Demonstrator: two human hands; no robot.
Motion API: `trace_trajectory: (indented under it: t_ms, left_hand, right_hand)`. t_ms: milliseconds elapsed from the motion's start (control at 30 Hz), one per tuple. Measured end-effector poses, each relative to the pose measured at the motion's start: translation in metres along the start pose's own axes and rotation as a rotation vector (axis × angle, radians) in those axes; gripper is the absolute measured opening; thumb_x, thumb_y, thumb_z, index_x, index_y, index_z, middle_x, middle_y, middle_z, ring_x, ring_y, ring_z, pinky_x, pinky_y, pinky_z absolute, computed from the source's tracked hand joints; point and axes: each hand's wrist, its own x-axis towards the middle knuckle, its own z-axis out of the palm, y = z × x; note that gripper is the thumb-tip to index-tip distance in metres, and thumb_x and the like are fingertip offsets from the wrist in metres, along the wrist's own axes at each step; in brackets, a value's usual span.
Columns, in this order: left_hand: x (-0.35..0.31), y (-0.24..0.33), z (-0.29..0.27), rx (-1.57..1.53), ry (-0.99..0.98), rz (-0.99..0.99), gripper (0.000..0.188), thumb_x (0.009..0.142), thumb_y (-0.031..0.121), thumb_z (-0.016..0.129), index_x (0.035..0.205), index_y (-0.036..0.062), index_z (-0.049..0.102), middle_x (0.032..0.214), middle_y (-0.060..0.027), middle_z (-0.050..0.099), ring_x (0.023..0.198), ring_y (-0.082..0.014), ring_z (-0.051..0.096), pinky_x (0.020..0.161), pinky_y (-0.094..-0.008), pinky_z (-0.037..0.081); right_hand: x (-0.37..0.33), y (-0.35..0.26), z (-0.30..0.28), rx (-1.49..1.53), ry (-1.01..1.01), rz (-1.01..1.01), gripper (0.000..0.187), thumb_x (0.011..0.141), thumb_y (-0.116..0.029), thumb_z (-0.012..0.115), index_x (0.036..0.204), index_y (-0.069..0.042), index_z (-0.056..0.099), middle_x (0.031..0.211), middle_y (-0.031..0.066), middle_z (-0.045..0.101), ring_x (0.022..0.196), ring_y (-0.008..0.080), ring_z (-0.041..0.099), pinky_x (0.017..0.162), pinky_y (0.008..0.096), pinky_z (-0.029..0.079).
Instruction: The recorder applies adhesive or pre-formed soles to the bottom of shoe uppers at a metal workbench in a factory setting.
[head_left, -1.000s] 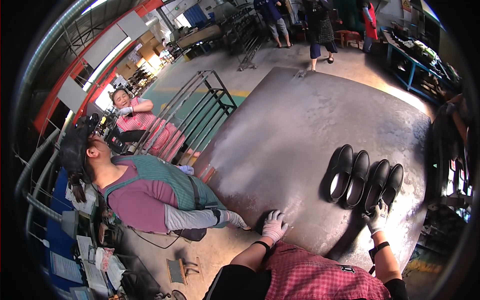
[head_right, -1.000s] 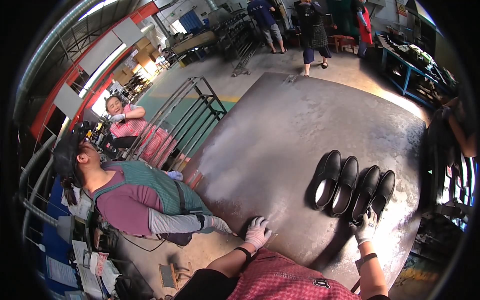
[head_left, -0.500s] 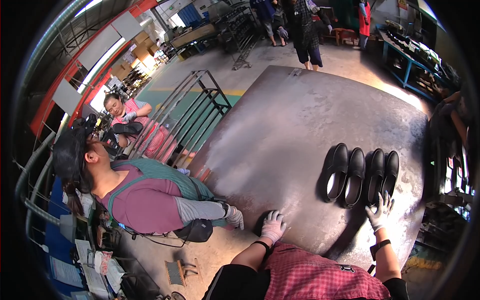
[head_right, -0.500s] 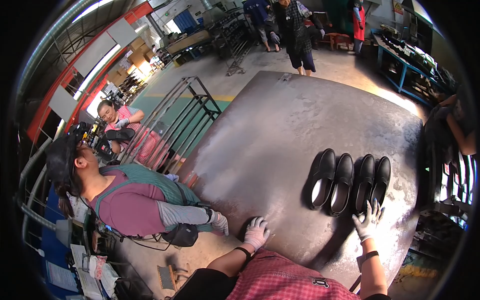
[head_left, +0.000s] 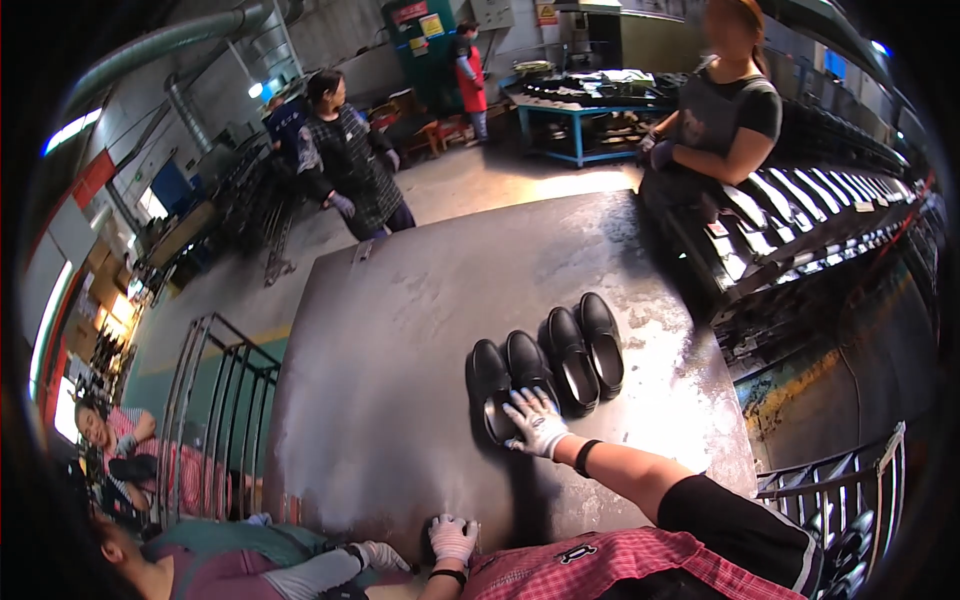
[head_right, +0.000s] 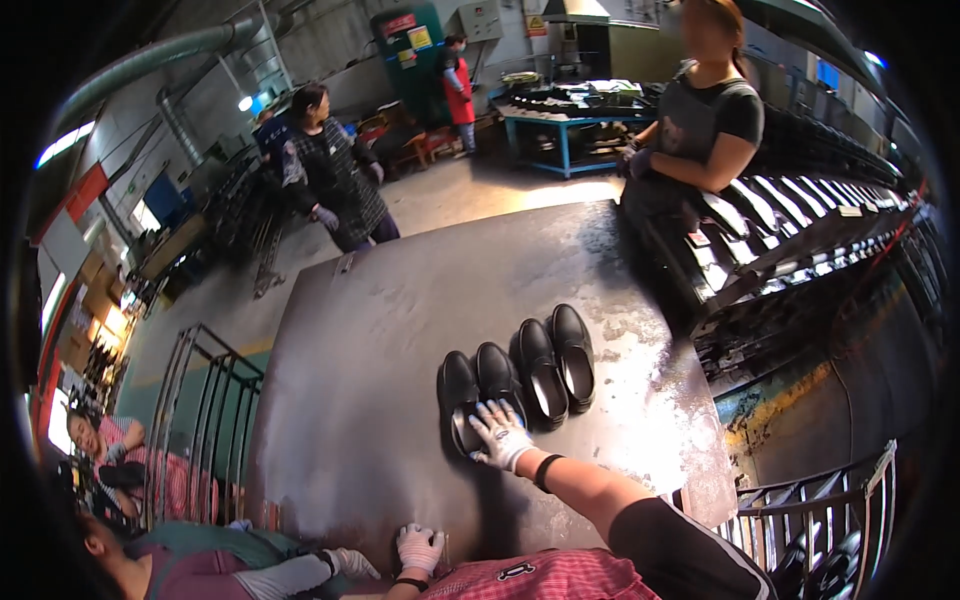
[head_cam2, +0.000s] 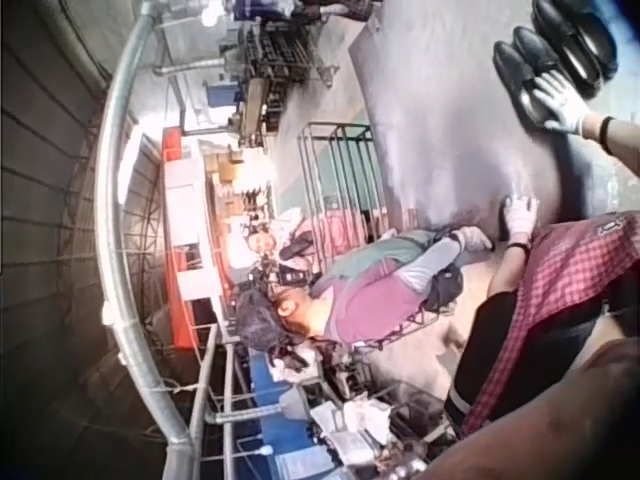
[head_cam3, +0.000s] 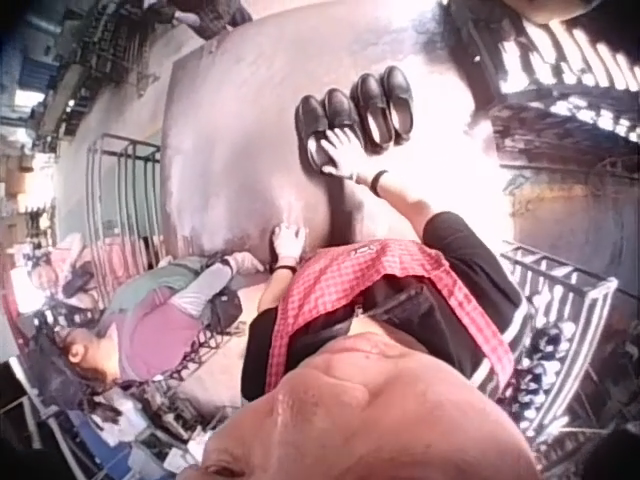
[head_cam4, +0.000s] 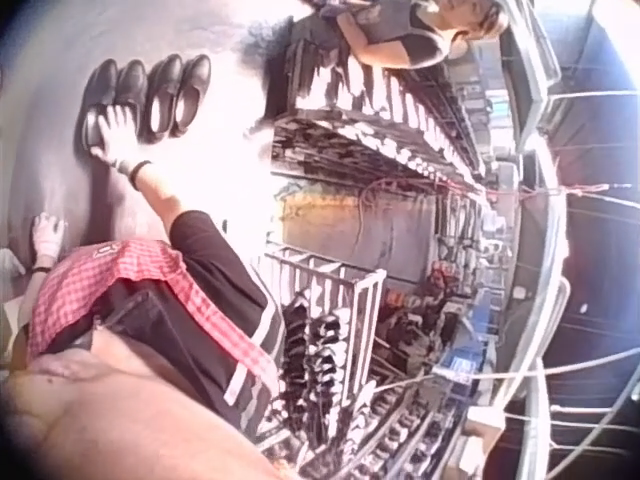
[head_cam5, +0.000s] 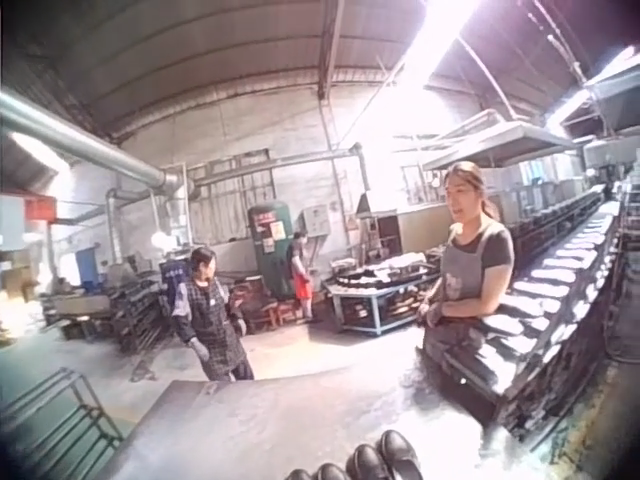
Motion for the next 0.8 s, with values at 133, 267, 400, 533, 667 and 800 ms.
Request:
trace_trajectory:
  t_ms: [133,267,400,533,667,800]
  left_hand:
    - [0.003,-0.006,0.007,-0.011,0.084,0.056,0.039,0.081,0.044,0.058,0.074,0.009,0.075,0.088,-0.0143,0.066,0.093,-0.0339,0.06,0.082,-0.049,0.049]
    - [0.0,-0.009,0.021,0.004,0.105,-0.007,0.041,0.084,0.045,0.055,0.079,0.01,0.077,0.094,-0.0105,0.066,0.099,-0.0316,0.058,0.088,-0.0483,0.045]
    - [0.001,0.0,0.009,-0.012,0.062,-0.043,0.04,0.085,0.043,0.055,0.082,0.0101,0.077,0.097,-0.0106,0.066,0.099,-0.0319,0.057,0.09,-0.0481,0.044]
    - [0.003,0.004,0.004,0.012,0.04,-0.055,0.04,0.085,0.043,0.055,0.083,0.0106,0.077,0.098,-0.0107,0.067,0.099,-0.0325,0.058,0.091,-0.0479,0.044]
    - [0.002,0.005,0.005,0.012,0.041,-0.082,0.04,0.085,0.043,0.054,0.084,0.0105,0.077,0.098,-0.0109,0.067,0.099,-0.0328,0.058,0.091,-0.0479,0.044]
    - [0.003,0.001,0.014,-0.005,0.057,-0.088,0.041,0.085,0.044,0.053,0.084,0.0106,0.077,0.098,-0.0108,0.067,0.099,-0.0328,0.059,0.091,-0.0482,0.043]
  right_hand:
    - [0.015,-0.01,-0.005,0.009,-0.021,-0.137,0.073,0.081,-0.06,0.061,0.132,-0.008,0.057,0.15,0.0204,0.038,0.145,0.0362,0.025,0.12,0.0517,0.011]
    - [0.014,-0.01,0.003,-0.039,-0.2,-0.185,0.06,0.081,-0.061,0.061,0.112,-0.009,0.069,0.144,0.0164,0.047,0.143,0.0348,0.029,0.119,0.0562,0.011]
    - [0.002,0.01,-0.003,-0.121,-0.206,-0.14,0.057,0.079,-0.058,0.065,0.114,-0.012,0.07,0.136,0.0134,0.054,0.14,0.0324,0.035,0.118,0.0575,0.014]
    - [-0.016,0.031,-0.004,-0.193,-0.199,-0.209,0.055,0.08,-0.056,0.066,0.114,-0.013,0.069,0.136,0.013,0.055,0.138,0.0334,0.037,0.117,0.0571,0.017]
    - [-0.037,0.033,-0.007,-0.205,-0.198,-0.233,0.061,0.082,-0.055,0.064,0.124,-0.011,0.064,0.144,0.0146,0.047,0.14,0.0339,0.035,0.118,0.0561,0.017]
    - [-0.084,0.032,-0.009,0.056,0.182,-0.217,0.065,0.083,-0.051,0.065,0.134,-0.012,0.054,0.145,0.0153,0.045,0.137,0.0334,0.039,0.118,0.0523,0.019]
